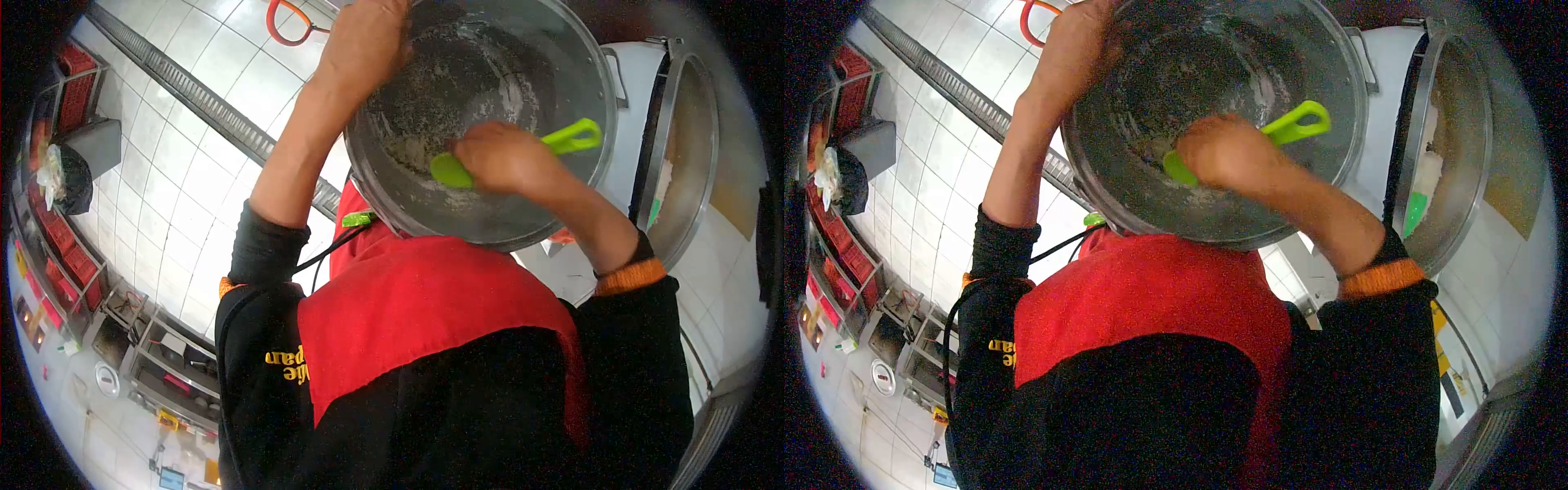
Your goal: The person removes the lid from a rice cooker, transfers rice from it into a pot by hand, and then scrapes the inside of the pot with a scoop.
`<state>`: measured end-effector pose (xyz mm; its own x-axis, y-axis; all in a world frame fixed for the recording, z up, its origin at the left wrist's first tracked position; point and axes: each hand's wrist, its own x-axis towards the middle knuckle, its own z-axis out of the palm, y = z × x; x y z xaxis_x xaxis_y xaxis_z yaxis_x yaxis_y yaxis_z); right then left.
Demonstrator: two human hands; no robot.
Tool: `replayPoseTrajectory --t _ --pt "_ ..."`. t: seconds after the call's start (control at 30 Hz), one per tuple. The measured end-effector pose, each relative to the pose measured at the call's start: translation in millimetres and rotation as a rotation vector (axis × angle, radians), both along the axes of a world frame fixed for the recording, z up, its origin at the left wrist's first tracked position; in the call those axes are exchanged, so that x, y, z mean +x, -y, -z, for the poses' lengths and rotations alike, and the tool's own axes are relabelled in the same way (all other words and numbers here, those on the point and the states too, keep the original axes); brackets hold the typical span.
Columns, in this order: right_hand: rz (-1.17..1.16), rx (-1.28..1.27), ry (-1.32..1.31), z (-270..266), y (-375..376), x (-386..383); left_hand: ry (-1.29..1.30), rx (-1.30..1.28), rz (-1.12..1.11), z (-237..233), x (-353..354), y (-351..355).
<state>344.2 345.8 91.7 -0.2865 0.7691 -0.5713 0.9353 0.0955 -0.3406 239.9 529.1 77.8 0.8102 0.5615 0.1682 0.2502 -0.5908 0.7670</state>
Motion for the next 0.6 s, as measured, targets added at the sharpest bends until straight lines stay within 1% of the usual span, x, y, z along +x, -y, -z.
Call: replayPoseTrajectory --t 0.03,0.07,0.1,0.13,0.2,0.23,0.3,0.33,0.4,0.43,0.5,0.53,0.6 --pt "-0.001 0.001 0.003 -5.4 12.0 -10.8 0.003 0.001 -0.001 0.4 0.2 -0.1" --pt "-0.003 0.085 -0.003 -4.5 25.1 -23.3 0.003 0.028 0.003 1.7 0.4 -0.8" --pt "-0.003 0.163 -0.013 -0.6 32.6 -30.3 -0.003 0.051 0.008 2.7 -0.3 -1.1" --pt "-0.004 0.161 -0.016 9.6 29.2 -27.9 -0.005 0.049 0.007 3.9 -2.0 -1.9" --pt "-0.107 -0.117 0.061 27.5 17.4 -21.1 0.065 0.1 0.035 3.9 -4.5 -1.2" --pt "-0.091 -0.111 0.064 25.6 23.5 -17.6 0.069 0.106 0.05 4.6 -4.1 0.3" --pt "-0.081 0.212 -0.131 1.7 27.2 -2.1 -0.039 0.052 0.004 4.2 -1.1 0.2" --pt "-0.089 0.208 -0.126 -11.7 27.0 -3.3 -0.033 0.048 -0.003 3.0 0.2 1.0" --pt "-0.052 0.362 0.014 -35.2 29.5 -15.9 -0.116 0.012 0.005 -3.9 -2.7 3.6" --pt "-0.027 0.257 0.055 15.9 53.0 -21.4 -0.117 0.016 0.005 -0.6 -3.0 3.9" --pt "0.015 0.049 0.153 117.2 98.9 -32.6 -0.01 0.061 -0.012 6.8 -0.5 2.6" --pt "0.015 0.053 0.152 110.5 91.9 -27.4 -0.011 0.066 -0.012 3.2 -0.7 2.0" --pt "-0.086 -0.014 0.127 64.8 57.6 -9.5 -0.17 -0.003 0.009 -3.8 -1.1 0.1"
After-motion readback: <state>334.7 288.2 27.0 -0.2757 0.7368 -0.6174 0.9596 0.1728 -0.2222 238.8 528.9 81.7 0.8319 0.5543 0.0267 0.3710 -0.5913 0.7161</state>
